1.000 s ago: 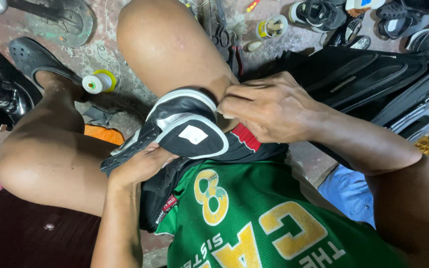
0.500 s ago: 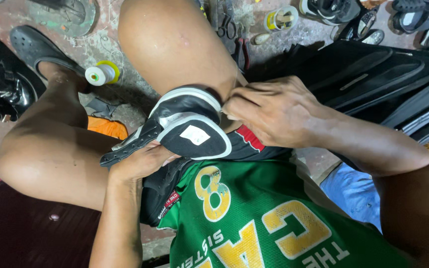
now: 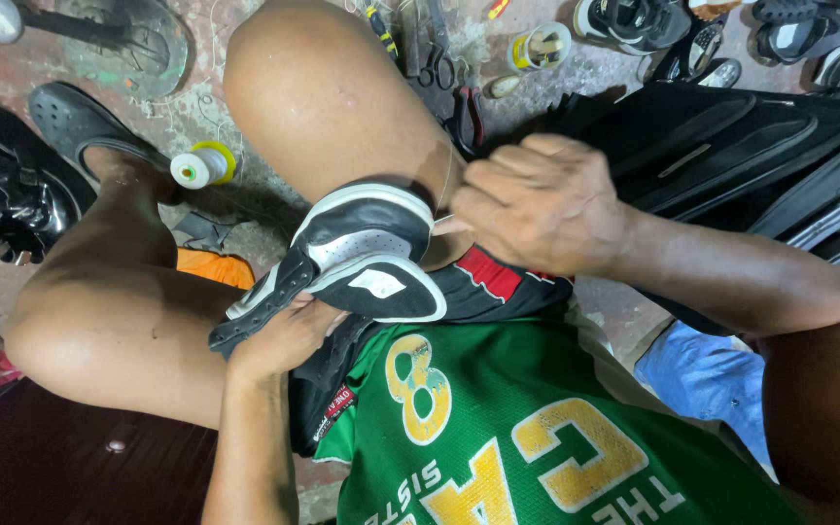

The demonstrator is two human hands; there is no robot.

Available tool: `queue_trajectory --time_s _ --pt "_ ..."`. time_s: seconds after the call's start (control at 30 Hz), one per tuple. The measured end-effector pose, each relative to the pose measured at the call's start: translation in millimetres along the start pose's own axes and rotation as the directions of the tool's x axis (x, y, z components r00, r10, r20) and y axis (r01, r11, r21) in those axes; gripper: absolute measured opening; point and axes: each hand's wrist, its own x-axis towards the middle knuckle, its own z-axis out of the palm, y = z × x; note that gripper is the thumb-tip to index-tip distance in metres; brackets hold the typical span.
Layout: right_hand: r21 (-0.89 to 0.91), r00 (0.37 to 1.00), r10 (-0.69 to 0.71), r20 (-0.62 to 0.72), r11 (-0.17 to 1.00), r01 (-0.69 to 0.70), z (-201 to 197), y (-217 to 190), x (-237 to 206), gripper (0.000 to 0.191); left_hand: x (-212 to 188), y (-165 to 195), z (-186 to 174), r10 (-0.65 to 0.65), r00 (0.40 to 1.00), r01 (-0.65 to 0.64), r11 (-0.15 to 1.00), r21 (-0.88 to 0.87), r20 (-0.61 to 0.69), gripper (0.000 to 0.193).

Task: The person sits on the floor of a shoe repair workshop and hand-stitches a sneaker, pulling a needle and white thread through the shoe upper and sole edge while holding the shoe on their lap. They reposition the shoe and pull the thread tight repeatedly as the stitching progresses.

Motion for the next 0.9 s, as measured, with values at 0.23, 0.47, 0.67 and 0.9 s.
queue_trajectory --time_s 0.23,0.47,0.67,0.9 --pt "-0.120 0.993 0.072 -0.089 0.989 -0.083 11.4 31.5 -15.0 0.066 -18.0 -1.2 9.9 -0.026 0.996 0.016 0.992 -0.122 -0.080 0.014" --pt "0.010 0.989 0.142 -0.025 0.990 -0.142 7.2 51.3 -34.6 0.061 -81.3 77.4 59.6 0.105 0.892 -0.032 0.985 0.170 -0.440 0.034" --pt "0.238 0.991 0.136 0.011 0.962 -0.135 3.5 34.4 -34.8 0.063 -93.9 138.8 133.3 0.754 0.598 0.001 0.338 0.941 -0.271 0.026" --pt "0.358 0.984 0.167 0.061 0.917 -0.177 -4.6 31.5 -34.4 0.062 -20.4 153.9 161.1 0.693 0.701 -0.224 -0.011 0.975 0.169 0.033"
